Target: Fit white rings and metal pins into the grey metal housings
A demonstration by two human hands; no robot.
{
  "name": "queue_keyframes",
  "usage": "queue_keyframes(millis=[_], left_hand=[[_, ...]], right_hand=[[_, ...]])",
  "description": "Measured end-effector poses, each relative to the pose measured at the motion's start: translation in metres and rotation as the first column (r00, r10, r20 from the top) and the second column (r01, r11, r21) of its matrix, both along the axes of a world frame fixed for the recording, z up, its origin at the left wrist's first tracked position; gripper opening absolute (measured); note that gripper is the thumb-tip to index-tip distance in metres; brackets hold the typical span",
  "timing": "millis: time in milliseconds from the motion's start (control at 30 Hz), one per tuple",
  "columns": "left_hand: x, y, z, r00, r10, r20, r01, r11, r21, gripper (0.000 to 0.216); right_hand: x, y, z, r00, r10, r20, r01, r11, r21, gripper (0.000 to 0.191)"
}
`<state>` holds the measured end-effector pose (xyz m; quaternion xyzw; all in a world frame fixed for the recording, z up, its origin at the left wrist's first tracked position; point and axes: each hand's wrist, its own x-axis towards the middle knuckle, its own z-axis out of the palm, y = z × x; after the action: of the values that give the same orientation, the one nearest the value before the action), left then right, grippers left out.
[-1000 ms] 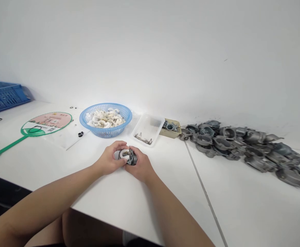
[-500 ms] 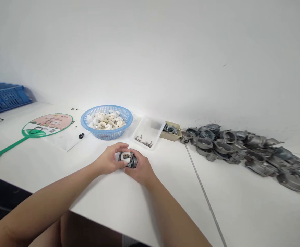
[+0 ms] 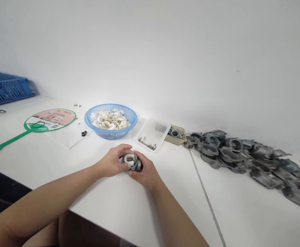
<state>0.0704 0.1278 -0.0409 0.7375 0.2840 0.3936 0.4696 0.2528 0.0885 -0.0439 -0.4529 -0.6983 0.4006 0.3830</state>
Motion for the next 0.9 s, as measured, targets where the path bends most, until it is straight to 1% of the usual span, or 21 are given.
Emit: queue_keyframes(millis=[100, 233, 400, 467, 500, 567, 633, 667, 700, 733, 800, 833, 900], left_hand=[[0.0, 0.0, 0.002, 1.0, -0.006, 0.011, 0.006, 1.0, -0.011, 0.059], [-0.002, -0.001, 0.004, 1.0, 0.003, 0.003, -0.003, 1.0, -0.009, 0.06], [-0.004, -0.003, 0.006, 1.0, 0.013, -0.012, -0.013, 1.0, 0.006, 0.058], [-0.005, -0.004, 0.007, 1.0, 0.009, -0.017, -0.009, 1.0, 0.026, 0.055], [-0.005, -0.004, 0.008, 1.0, 0.008, -0.022, -0.007, 0.999, 0.034, 0.054], [-0.006, -0.005, 0.009, 0.999, 0.012, -0.04, -0.01, 0.999, 0.035, 0.053], [-0.006, -0.006, 0.01, 0.998, 0.021, -0.063, -0.02, 1.0, 0.014, 0.056], [-0.005, -0.006, 0.01, 0.997, 0.023, -0.072, -0.023, 1.0, -0.001, 0.057], [-0.005, -0.006, 0.01, 0.997, 0.022, -0.079, -0.024, 1.0, -0.016, 0.058], [-0.005, -0.006, 0.01, 0.996, 0.021, -0.082, -0.024, 0.999, -0.025, 0.058], [-0.004, -0.006, 0.011, 0.997, 0.02, -0.08, -0.022, 0.999, -0.033, 0.057], [-0.004, -0.006, 0.011, 0.997, 0.019, -0.076, -0.022, 0.999, -0.032, 0.057], [-0.004, -0.005, 0.012, 0.998, 0.023, -0.067, -0.025, 0.999, -0.03, 0.057]], right_hand=[[-0.002, 0.0, 0.005, 0.999, 0.039, -0.031, -0.039, 0.999, -0.012, 0.069], [-0.005, 0.001, 0.009, 0.998, 0.032, -0.058, -0.034, 0.999, -0.026, 0.068], [-0.004, 0.0, 0.006, 0.99, 0.068, -0.125, -0.071, 0.997, -0.022, 0.065], [-0.001, -0.001, 0.003, 0.987, 0.057, -0.151, -0.059, 0.998, -0.008, 0.063], [0.001, -0.001, 0.002, 0.987, 0.041, -0.158, -0.042, 0.999, -0.002, 0.062], [0.005, -0.002, -0.001, 0.986, -0.032, -0.161, 0.034, 0.999, 0.01, 0.059], [0.008, -0.002, -0.001, 0.97, -0.173, -0.17, 0.18, 0.983, 0.03, 0.056], [0.009, -0.003, -0.001, 0.947, -0.265, -0.181, 0.278, 0.96, 0.045, 0.054], [0.01, -0.003, 0.0, 0.911, -0.363, -0.195, 0.381, 0.922, 0.063, 0.052], [0.011, -0.003, 0.001, 0.865, -0.456, -0.207, 0.479, 0.874, 0.079, 0.05], [0.011, -0.002, 0.004, 0.762, -0.617, -0.197, 0.643, 0.758, 0.112, 0.048], [0.011, 0.0, 0.006, 0.713, -0.68, -0.171, 0.7, 0.701, 0.133, 0.047], [0.012, 0.003, 0.011, 0.631, -0.77, -0.095, 0.769, 0.606, 0.202, 0.045]])
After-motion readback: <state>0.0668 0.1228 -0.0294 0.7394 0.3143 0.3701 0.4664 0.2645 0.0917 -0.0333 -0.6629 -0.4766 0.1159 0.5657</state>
